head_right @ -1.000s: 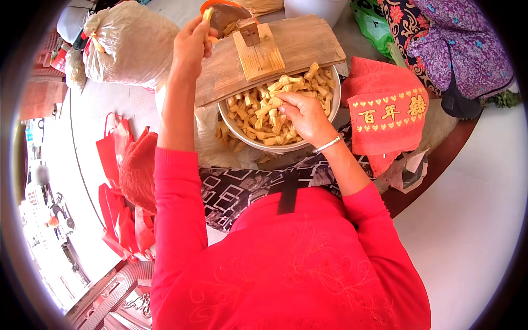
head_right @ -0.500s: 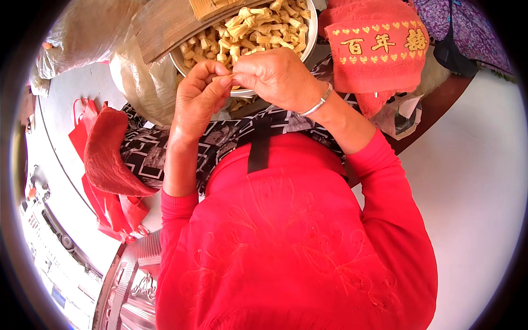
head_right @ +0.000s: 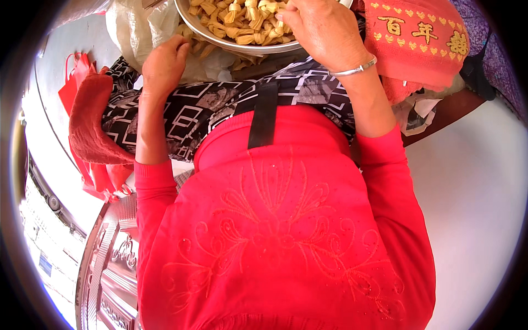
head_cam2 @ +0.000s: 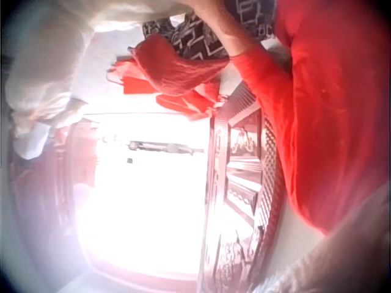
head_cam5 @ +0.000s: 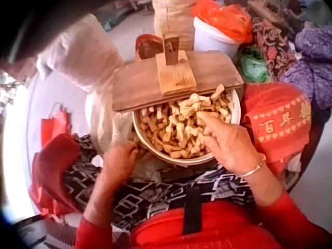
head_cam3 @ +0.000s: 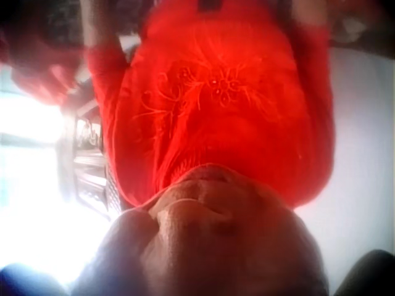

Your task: The person picks up strips of dough from a metal bowl, twists and ties them into knots by hand, and places the shaped pieces back into the bowl. They occasionally reach into a large white bag to gather more strips.

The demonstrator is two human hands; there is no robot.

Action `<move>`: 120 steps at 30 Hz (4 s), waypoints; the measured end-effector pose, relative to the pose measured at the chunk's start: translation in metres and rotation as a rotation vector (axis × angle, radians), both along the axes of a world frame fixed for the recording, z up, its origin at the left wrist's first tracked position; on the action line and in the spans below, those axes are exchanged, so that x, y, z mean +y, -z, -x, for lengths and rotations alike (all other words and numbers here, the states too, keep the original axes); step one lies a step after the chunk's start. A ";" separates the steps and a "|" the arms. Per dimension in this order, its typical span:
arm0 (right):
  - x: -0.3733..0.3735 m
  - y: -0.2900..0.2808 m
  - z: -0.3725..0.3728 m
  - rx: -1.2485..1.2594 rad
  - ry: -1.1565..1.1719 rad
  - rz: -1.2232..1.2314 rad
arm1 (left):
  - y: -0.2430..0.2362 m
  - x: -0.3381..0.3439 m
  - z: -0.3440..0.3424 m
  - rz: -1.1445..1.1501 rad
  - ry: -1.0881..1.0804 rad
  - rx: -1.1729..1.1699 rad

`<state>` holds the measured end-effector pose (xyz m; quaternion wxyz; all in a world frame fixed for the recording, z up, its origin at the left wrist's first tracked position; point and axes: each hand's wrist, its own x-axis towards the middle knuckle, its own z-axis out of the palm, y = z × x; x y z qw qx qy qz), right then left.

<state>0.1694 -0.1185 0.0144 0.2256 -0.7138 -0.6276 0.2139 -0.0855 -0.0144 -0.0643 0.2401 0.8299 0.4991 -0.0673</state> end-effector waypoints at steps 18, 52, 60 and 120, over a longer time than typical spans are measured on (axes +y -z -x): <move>-0.009 0.054 0.009 0.294 -0.060 0.006 | 0.161 0.004 -0.034 -0.356 0.127 0.235; -0.054 -0.063 -0.001 0.861 -0.101 0.314 | -0.217 -0.041 0.038 -0.306 -0.101 -0.977; -0.078 -0.091 -0.025 0.290 -0.114 -0.039 | -0.141 -0.044 0.025 -0.473 -0.051 -0.236; 0.011 -0.046 -0.008 1.069 0.011 -0.284 | -0.106 -0.013 -0.118 1.001 -0.079 -1.190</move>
